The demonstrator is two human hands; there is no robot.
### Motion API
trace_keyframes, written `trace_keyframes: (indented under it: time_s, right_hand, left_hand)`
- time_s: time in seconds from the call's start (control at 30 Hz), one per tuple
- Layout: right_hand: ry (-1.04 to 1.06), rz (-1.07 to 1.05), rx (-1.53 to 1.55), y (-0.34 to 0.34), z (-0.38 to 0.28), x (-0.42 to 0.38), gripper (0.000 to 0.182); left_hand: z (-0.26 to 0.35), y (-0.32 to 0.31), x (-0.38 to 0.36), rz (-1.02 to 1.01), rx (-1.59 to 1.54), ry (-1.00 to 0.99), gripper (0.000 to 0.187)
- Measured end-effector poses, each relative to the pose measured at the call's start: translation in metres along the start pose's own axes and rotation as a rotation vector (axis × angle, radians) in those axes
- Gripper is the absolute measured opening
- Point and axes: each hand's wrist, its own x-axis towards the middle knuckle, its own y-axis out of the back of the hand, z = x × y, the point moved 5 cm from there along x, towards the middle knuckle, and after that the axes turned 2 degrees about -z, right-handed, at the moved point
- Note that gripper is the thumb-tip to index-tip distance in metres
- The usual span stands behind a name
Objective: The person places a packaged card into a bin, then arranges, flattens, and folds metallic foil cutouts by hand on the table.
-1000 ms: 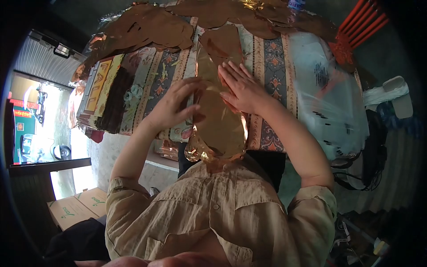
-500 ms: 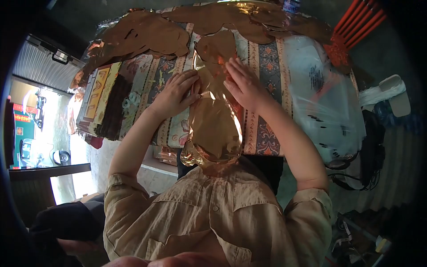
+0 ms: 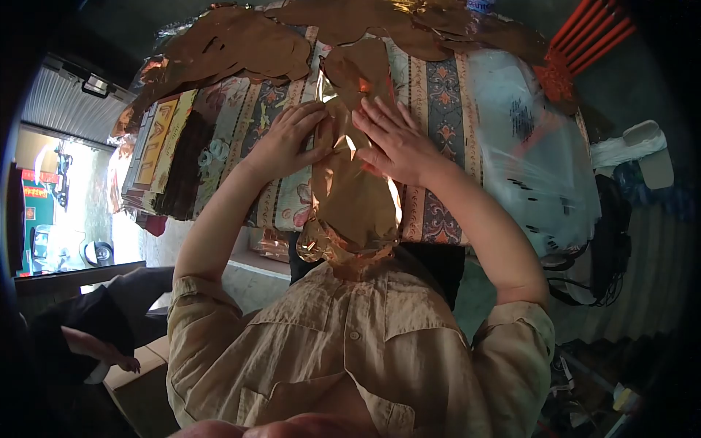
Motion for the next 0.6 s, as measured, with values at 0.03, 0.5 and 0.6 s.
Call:
trace_keyframes:
  time_s: [0.03,0.5,0.6]
  right_hand:
    - [0.017,0.004,-0.015,-0.003,-0.001,0.000,0.065]
    - [0.047,-0.011,-0.063,-0.006,-0.002,0.000,0.065]
    - [0.047,-0.049,-0.071,-0.009,-0.001,-0.001,0.063]
  left_hand:
    - [0.000,-0.001,0.000,-0.002,-0.001,0.000,0.063]
    - [0.045,0.021,-0.039,0.038,-0.267,-0.151,0.026]
    - [0.051,0.021,-0.045,0.013,-0.212,-0.178,0.032]
